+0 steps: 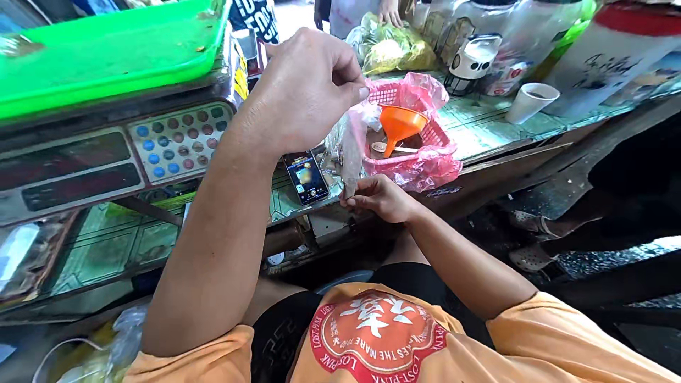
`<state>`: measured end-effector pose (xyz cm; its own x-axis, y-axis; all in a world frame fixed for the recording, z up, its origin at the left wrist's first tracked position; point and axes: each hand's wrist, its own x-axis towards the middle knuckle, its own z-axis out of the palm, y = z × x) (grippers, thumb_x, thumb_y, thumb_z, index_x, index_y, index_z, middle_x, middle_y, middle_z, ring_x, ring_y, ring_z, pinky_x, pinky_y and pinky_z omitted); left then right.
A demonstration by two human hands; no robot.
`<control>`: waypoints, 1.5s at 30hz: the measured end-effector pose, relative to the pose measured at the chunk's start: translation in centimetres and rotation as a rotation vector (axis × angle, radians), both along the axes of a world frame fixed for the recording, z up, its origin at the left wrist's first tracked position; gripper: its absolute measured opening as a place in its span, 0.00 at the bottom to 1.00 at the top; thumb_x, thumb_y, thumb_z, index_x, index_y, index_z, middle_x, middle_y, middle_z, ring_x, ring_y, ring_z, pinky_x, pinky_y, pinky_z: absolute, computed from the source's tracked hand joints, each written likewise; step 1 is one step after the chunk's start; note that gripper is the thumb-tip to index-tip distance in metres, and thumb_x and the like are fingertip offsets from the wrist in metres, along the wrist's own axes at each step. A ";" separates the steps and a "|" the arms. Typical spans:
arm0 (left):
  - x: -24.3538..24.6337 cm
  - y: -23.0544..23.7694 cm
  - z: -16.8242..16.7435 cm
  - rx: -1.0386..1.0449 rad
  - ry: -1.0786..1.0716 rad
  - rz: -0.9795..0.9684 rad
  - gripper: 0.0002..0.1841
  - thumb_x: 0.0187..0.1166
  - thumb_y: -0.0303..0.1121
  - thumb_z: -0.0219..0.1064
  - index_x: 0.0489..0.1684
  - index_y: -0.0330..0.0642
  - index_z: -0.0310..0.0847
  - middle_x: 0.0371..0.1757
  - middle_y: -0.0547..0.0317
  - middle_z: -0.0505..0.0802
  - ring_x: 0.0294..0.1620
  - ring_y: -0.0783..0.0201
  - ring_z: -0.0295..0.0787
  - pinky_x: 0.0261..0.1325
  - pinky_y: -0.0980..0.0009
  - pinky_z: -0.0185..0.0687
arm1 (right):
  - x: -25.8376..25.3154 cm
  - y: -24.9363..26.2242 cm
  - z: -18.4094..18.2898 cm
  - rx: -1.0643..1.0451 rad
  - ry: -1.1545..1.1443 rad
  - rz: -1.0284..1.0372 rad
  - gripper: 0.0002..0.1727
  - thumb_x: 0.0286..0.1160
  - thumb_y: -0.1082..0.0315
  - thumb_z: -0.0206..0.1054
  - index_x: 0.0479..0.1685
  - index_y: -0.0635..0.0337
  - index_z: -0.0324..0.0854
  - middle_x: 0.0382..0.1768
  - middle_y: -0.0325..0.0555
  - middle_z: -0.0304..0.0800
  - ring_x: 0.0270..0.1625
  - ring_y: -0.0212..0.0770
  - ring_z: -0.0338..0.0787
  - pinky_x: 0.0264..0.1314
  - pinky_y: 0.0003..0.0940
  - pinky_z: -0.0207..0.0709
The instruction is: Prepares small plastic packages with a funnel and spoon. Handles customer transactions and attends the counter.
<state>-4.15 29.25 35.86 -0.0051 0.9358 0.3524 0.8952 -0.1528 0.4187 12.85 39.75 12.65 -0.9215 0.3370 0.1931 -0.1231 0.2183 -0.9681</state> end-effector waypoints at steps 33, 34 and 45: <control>-2.8 1.2 1.4 0.090 0.014 0.005 0.08 0.83 0.42 0.68 0.39 0.51 0.89 0.37 0.72 0.91 0.40 0.81 0.86 0.49 0.77 0.80 | -3.1 2.0 11.0 0.419 -0.124 -0.006 0.06 0.77 0.68 0.73 0.38 0.57 0.95 0.28 0.35 0.94 0.30 0.24 0.88 0.36 0.25 0.83; -3.0 1.3 1.3 0.092 0.006 0.003 0.08 0.83 0.42 0.68 0.39 0.51 0.89 0.39 0.71 0.92 0.43 0.81 0.87 0.51 0.77 0.82 | -3.1 2.0 10.8 0.415 -0.123 -0.010 0.06 0.77 0.67 0.73 0.37 0.57 0.95 0.28 0.35 0.93 0.29 0.24 0.87 0.35 0.25 0.82; -2.9 -0.2 0.8 0.107 0.001 0.018 0.07 0.83 0.41 0.68 0.40 0.51 0.89 0.37 0.72 0.90 0.40 0.83 0.85 0.47 0.80 0.80 | -2.1 1.2 7.6 0.428 0.010 0.021 0.06 0.71 0.70 0.76 0.43 0.60 0.93 0.46 0.41 0.93 0.45 0.30 0.91 0.51 0.28 0.89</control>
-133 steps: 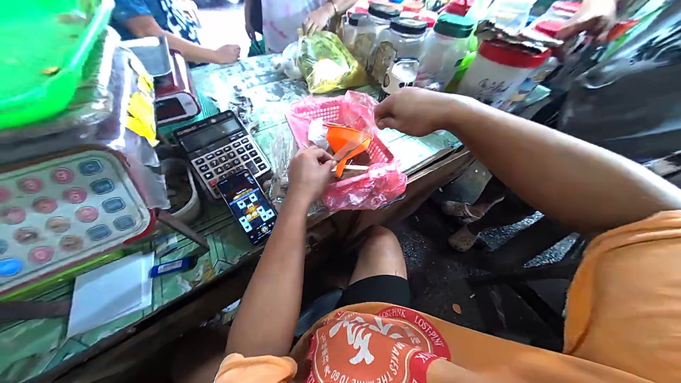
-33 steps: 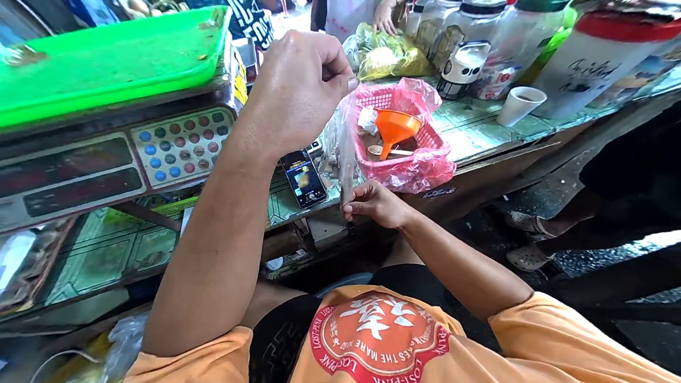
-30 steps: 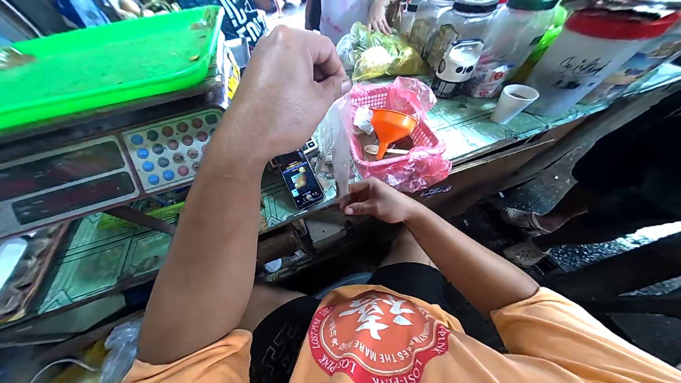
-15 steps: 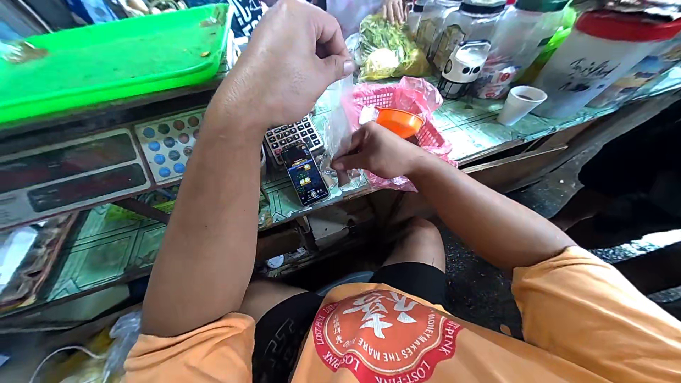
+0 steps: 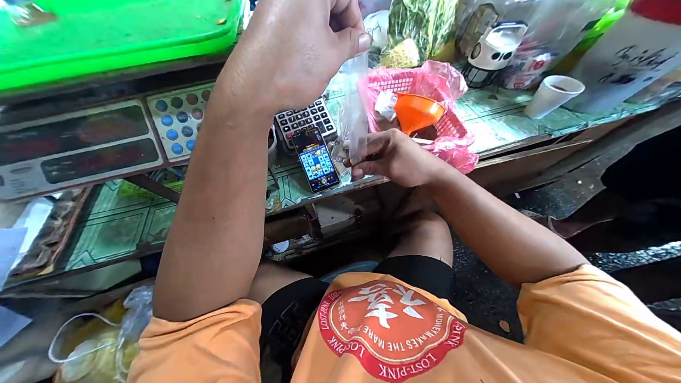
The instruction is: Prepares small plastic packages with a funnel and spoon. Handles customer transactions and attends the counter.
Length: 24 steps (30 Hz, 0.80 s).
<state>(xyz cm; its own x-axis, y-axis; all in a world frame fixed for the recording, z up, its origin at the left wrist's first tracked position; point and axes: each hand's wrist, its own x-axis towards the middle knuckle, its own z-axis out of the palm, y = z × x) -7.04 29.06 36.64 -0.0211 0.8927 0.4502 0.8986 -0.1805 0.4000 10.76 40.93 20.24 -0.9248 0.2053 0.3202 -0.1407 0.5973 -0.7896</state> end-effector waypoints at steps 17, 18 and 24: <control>1.7 -0.5 -0.7 -0.044 0.006 -0.148 0.07 0.81 0.40 0.71 0.35 0.52 0.89 0.34 0.72 0.91 0.36 0.81 0.87 0.42 0.80 0.82 | 2.2 -0.3 -1.4 -0.016 0.117 -0.023 0.14 0.72 0.60 0.76 0.47 0.60 0.91 0.42 0.38 0.90 0.40 0.27 0.87 0.41 0.24 0.85; 1.9 -0.4 -0.5 -0.054 0.023 -0.159 0.07 0.80 0.41 0.71 0.34 0.52 0.89 0.34 0.72 0.91 0.36 0.81 0.87 0.42 0.80 0.82 | 2.1 0.0 -0.2 0.006 0.144 0.002 0.12 0.74 0.62 0.73 0.47 0.62 0.91 0.44 0.39 0.90 0.42 0.26 0.88 0.45 0.24 0.86; 0.7 0.5 -1.4 0.149 -0.194 -0.185 0.07 0.82 0.39 0.69 0.42 0.48 0.90 0.40 0.71 0.93 0.42 0.80 0.89 0.49 0.80 0.85 | -0.3 0.8 3.6 0.076 0.125 0.048 0.07 0.78 0.67 0.72 0.38 0.60 0.94 0.36 0.38 0.93 0.38 0.26 0.89 0.43 0.24 0.85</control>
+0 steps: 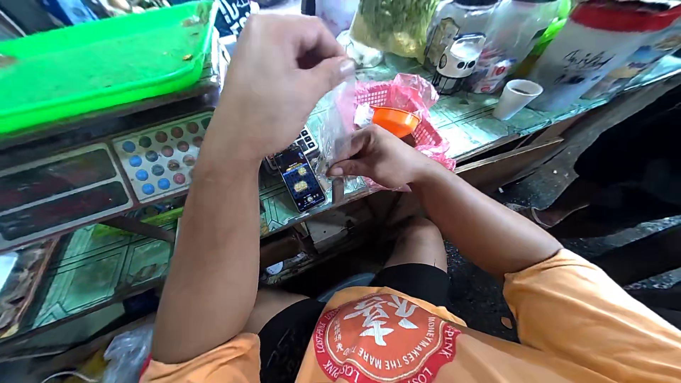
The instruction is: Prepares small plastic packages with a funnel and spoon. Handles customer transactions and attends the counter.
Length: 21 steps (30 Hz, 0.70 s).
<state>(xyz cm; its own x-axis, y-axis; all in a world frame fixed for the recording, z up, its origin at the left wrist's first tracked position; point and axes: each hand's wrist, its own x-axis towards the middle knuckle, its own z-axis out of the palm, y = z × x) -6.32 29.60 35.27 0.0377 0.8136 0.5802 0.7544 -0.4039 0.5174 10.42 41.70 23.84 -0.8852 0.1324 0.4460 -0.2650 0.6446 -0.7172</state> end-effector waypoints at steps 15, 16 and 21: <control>2.0 -3.1 -17.4 0.018 -0.421 -0.014 0.07 0.76 0.36 0.72 0.32 0.45 0.90 0.37 0.65 0.93 0.42 0.70 0.91 0.48 0.71 0.90 | 2.7 -3.9 -9.4 -0.101 -0.242 -0.111 0.07 0.75 0.68 0.73 0.37 0.63 0.92 0.39 0.47 0.92 0.44 0.40 0.90 0.52 0.46 0.85; 2.3 -3.3 -18.2 -0.008 -0.453 -0.020 0.07 0.76 0.35 0.72 0.32 0.44 0.90 0.36 0.65 0.93 0.40 0.69 0.91 0.47 0.71 0.91 | 3.0 -4.1 -10.2 -0.089 -0.254 -0.120 0.08 0.75 0.67 0.73 0.36 0.63 0.92 0.40 0.48 0.92 0.45 0.41 0.91 0.54 0.47 0.85; 4.3 -4.1 -20.0 -0.084 -0.586 -0.081 0.02 0.72 0.27 0.74 0.34 0.40 0.91 0.38 0.61 0.95 0.40 0.69 0.93 0.48 0.71 0.92 | 4.0 -5.0 -12.1 -0.198 -0.264 -0.145 0.09 0.74 0.65 0.76 0.40 0.64 0.91 0.41 0.47 0.93 0.45 0.38 0.91 0.55 0.43 0.86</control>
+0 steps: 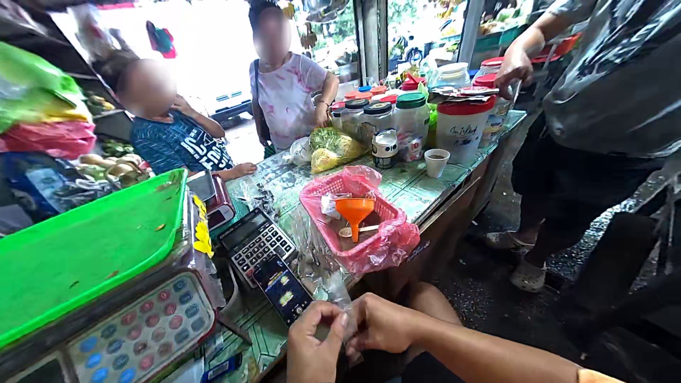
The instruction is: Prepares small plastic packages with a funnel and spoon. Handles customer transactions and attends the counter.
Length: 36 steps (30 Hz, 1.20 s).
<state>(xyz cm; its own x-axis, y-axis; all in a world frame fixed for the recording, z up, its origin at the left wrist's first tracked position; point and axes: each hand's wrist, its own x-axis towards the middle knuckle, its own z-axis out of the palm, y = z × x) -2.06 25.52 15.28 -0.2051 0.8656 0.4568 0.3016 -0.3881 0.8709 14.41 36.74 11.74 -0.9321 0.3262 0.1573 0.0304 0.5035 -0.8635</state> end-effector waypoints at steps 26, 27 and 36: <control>1.6 1.2 -4.9 -0.098 0.300 -0.041 0.03 0.69 0.26 0.77 0.33 0.43 0.97 0.37 0.63 0.94 0.45 0.70 0.89 0.54 0.71 0.87 | 3.6 -1.0 -10.1 -0.026 -0.035 -0.289 0.19 0.73 0.56 0.78 0.54 0.61 0.89 0.42 0.48 0.92 0.47 0.43 0.91 0.59 0.47 0.85; 1.9 1.5 -5.4 -0.110 0.334 -0.019 0.03 0.70 0.27 0.77 0.34 0.44 0.97 0.37 0.63 0.93 0.45 0.70 0.89 0.54 0.71 0.86 | 4.2 -1.1 -10.1 -0.135 -0.068 -0.375 0.24 0.73 0.57 0.78 0.64 0.59 0.85 0.43 0.47 0.93 0.45 0.42 0.92 0.56 0.46 0.87; 5.7 0.5 -8.5 -0.243 0.403 -0.168 0.04 0.70 0.28 0.76 0.34 0.44 0.98 0.40 0.58 0.95 0.49 0.62 0.90 0.60 0.61 0.84 | 5.0 -3.4 -13.1 -1.668 0.072 -0.552 0.26 0.93 0.46 0.49 0.55 0.59 0.83 0.42 0.46 0.93 0.44 0.41 0.93 0.50 0.40 0.87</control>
<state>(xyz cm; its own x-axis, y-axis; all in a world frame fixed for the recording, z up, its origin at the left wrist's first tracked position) 3.66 26.01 6.81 0.0976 0.9629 0.2516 0.5834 -0.2601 0.7694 19.36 33.29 -1.39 -0.6741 0.4139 -0.6118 -0.1805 -0.8954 -0.4070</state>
